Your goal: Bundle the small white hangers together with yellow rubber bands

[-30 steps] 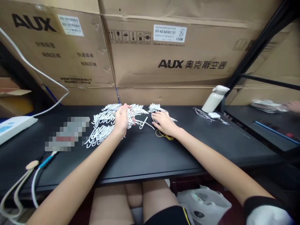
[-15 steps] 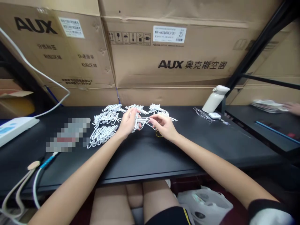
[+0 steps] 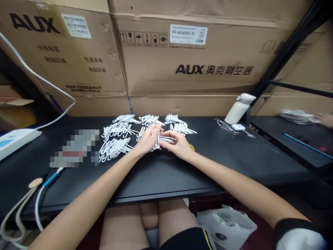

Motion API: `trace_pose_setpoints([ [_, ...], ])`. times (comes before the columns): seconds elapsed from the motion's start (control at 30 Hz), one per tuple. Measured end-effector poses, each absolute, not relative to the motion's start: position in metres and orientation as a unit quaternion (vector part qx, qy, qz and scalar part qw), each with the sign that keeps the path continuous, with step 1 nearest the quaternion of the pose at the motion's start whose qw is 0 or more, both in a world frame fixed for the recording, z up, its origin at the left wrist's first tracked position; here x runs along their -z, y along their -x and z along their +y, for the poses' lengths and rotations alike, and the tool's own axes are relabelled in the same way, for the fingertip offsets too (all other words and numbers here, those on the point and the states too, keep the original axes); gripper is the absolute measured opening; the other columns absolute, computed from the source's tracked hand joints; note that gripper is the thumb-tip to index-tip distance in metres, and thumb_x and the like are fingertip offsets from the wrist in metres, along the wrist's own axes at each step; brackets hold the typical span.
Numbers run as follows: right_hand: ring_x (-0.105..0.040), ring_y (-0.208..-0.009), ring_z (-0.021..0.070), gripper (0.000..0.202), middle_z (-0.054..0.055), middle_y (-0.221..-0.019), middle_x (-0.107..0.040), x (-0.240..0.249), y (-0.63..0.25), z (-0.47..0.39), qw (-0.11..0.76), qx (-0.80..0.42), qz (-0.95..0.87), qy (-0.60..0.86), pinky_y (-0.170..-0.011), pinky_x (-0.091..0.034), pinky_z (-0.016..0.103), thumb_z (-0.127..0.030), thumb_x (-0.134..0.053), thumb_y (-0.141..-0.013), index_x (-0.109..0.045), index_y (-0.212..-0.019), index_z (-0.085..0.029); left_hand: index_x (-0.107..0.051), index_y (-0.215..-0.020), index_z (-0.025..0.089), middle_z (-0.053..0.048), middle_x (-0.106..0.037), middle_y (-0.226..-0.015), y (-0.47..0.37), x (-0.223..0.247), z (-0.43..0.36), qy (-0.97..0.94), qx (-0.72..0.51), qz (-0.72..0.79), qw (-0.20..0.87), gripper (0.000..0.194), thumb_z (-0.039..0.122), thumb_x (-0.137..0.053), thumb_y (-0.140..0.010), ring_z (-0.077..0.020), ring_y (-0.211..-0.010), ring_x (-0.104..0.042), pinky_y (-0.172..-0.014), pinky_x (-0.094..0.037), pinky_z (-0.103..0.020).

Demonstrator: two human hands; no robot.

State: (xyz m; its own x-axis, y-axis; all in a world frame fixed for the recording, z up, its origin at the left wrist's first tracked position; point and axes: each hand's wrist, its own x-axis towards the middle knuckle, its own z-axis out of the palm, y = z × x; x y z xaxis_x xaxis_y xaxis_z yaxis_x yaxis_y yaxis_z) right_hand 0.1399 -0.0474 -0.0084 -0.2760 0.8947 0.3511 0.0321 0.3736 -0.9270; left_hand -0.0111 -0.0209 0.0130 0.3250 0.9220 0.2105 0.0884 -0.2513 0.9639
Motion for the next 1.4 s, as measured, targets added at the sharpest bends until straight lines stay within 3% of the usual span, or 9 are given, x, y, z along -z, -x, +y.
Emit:
trace_pose_setpoints([
  [0.3, -0.051, -0.047, 0.0084, 0.038, 0.000, -0.070, -0.061, 0.004, -0.146, -0.043, 0.468, -0.450, -0.656, 0.384, -0.042, -0.043, 0.021, -0.045, -0.071, -0.072, -0.063, -0.095, -0.015, -0.049, -0.090, 0.019, -0.002, -0.057, -0.082, 0.017, -0.022, -0.020, -0.549, -0.369, 0.384, 0.644, 0.010, 0.026, -0.052, -0.083, -0.0189, -0.068, -0.063, -0.060, -0.058, -0.039],
  [0.5, -0.057, -0.052, 0.0083, 0.043, 0.007, -0.090, -0.068, 0.002, -0.150, -0.040, 0.456, -0.466, -0.647, 0.396, -0.042, -0.046, 0.020, -0.043, -0.072, -0.072, -0.065, -0.104, -0.014, -0.051, -0.095, 0.017, -0.002, -0.058, -0.091, 0.023, -0.017, -0.019, -0.533, -0.364, 0.357, 0.675, 0.017, 0.031, -0.057, -0.086, -0.0154, -0.080, -0.061, -0.082, -0.053, -0.039],
  [0.67, -0.062, -0.057, 0.0125, 0.048, 0.006, -0.075, -0.068, 0.003, -0.150, -0.039, 0.444, -0.480, -0.652, 0.383, -0.040, -0.043, 0.019, -0.041, -0.069, -0.075, -0.065, -0.114, -0.012, -0.054, -0.097, 0.020, -0.001, -0.060, -0.079, 0.023, -0.010, -0.017, -0.603, -0.357, 0.365, 0.613, 0.029, 0.045, -0.058, -0.084, -0.0157, -0.070, -0.061, -0.065, -0.050, -0.028],
  [0.83, -0.057, -0.051, 0.0105, 0.045, 0.005, -0.071, -0.067, 0.001, -0.148, -0.043, 0.458, -0.466, -0.659, 0.372, -0.040, -0.043, 0.020, -0.039, -0.069, -0.075, -0.067, -0.111, -0.012, -0.056, -0.092, 0.019, 0.003, -0.052, -0.064, 0.017, -0.015, -0.022, -0.635, -0.388, 0.406, 0.531, 0.028, 0.045, -0.059, -0.083, -0.0103, -0.050, -0.049, -0.045, -0.043, -0.021],
  [1.03, -0.057, -0.054, 0.0091, 0.043, 0.007, -0.090, -0.066, 0.007, -0.144, -0.043, 0.479, -0.428, -0.674, 0.365, -0.050, -0.052, 0.025, -0.041, -0.067, -0.077, -0.067, -0.110, -0.014, -0.055, -0.099, 0.021, -0.004, -0.060, -0.094, 0.008, -0.017, -0.029, -0.613, -0.395, 0.380, 0.569, 0.028, 0.045, -0.056, -0.084, -0.0164, -0.068, -0.063, -0.055, -0.056, -0.031],
  [1.1, -0.061, -0.068, 0.0119, 0.042, 0.008, -0.102, -0.063, 0.009, -0.144, -0.042, 0.483, -0.391, -0.698, 0.354, -0.059, -0.055, 0.026, -0.041, -0.063, -0.080, -0.065, -0.114, -0.016, -0.056, -0.099, 0.020, -0.005, -0.060, -0.096, 0.008, -0.017, -0.027, -0.635, -0.413, 0.387, 0.525, 0.028, 0.044, -0.054, -0.085, -0.0177, -0.075, -0.063, -0.060, -0.056, -0.031],
  [1.2, -0.060, -0.090, 0.0171, 0.040, 0.010, -0.111, -0.057, 0.009, -0.145, -0.044, 0.475, -0.310, -0.741, 0.358, -0.070, -0.056, 0.028, -0.041, -0.058, -0.085, -0.063, -0.118, -0.020, -0.060, -0.096, 0.018, -0.005, -0.062, -0.100, 0.011, -0.015, -0.020, -0.689, -0.449, 0.396, 0.409, 0.023, 0.038, -0.052, -0.086, -0.0197, -0.096, -0.060, -0.084, -0.050, -0.032],
  [1.27, -0.059, -0.089, 0.0171, 0.041, 0.010, -0.113, -0.054, 0.007, -0.145, -0.046, 0.453, -0.264, -0.770, 0.364, -0.073, -0.055, 0.031, -0.041, -0.055, -0.087, -0.058, -0.123, -0.020, -0.061, -0.095, 0.018, -0.006, -0.063, -0.103, 0.012, -0.013, -0.015, -0.703, -0.462, 0.402, 0.361, 0.022, 0.035, -0.049, -0.088, -0.0198, -0.104, -0.057, -0.096, -0.043, -0.033],
  [1.4, -0.057, -0.085, 0.0176, 0.052, 0.013, -0.124, -0.047, 0.006, -0.144, -0.049, 0.390, -0.185, -0.830, 0.354, -0.079, -0.054, 0.038, -0.041, -0.051, -0.089, -0.044, -0.137, -0.022, -0.057, -0.095, 0.018, -0.006, -0.064, -0.094, 0.012, -0.009, -0.013, -0.663, -0.473, 0.426, 0.394, 0.021, 0.033, -0.043, -0.090, -0.0190, -0.094, -0.061, -0.087, -0.049, -0.034],
])
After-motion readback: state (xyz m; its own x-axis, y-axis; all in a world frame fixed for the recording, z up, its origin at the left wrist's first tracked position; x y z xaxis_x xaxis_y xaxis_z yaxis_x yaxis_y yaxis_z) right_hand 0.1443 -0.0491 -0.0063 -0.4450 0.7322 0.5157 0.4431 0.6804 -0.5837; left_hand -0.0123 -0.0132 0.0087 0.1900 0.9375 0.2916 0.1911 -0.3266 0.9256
